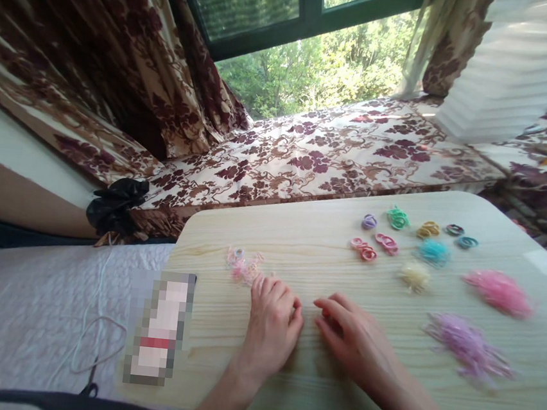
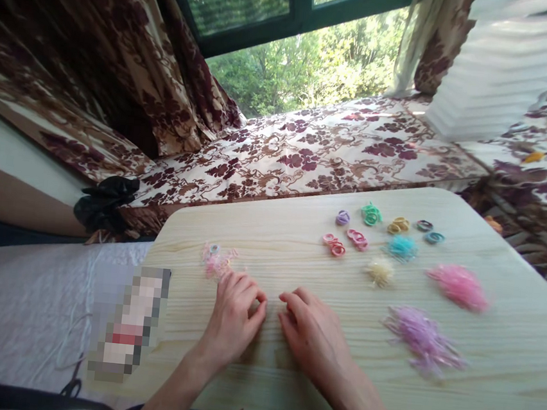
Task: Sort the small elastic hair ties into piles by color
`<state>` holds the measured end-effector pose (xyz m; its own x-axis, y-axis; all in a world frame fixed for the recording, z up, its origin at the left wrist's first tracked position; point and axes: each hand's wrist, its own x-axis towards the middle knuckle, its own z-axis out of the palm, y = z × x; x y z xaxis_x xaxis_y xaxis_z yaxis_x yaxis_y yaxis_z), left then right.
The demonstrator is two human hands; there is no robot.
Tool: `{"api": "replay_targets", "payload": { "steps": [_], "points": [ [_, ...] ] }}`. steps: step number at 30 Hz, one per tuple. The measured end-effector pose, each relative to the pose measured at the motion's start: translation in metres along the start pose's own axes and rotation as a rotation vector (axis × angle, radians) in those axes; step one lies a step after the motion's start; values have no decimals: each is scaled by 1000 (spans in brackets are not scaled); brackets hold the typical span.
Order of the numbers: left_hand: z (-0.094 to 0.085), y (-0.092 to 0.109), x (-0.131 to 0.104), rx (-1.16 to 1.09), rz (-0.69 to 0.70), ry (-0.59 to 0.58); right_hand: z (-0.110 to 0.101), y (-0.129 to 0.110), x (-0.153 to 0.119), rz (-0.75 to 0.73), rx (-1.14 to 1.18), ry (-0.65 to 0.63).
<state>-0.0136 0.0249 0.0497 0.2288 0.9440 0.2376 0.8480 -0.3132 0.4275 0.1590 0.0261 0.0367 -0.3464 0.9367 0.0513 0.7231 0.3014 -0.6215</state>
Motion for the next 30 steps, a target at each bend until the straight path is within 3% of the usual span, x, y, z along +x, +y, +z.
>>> {"api": "replay_targets", "payload": {
  "steps": [6,15,22,26,30],
  "points": [
    [-2,14,-2,-180,50,-24,-11,5,-15,10,214,147],
    [4,35,2,-235,113,0,-43,10,-39,14,208,274],
    [9,23,2,-202,110,32,-91,65,-89,315,49,521],
    [11,21,2,-176,116,25,-108,80,-99,469,-1,542],
    [10,18,2,-137,117,43,-108,85,-94,502,-36,494]
  ]
}}
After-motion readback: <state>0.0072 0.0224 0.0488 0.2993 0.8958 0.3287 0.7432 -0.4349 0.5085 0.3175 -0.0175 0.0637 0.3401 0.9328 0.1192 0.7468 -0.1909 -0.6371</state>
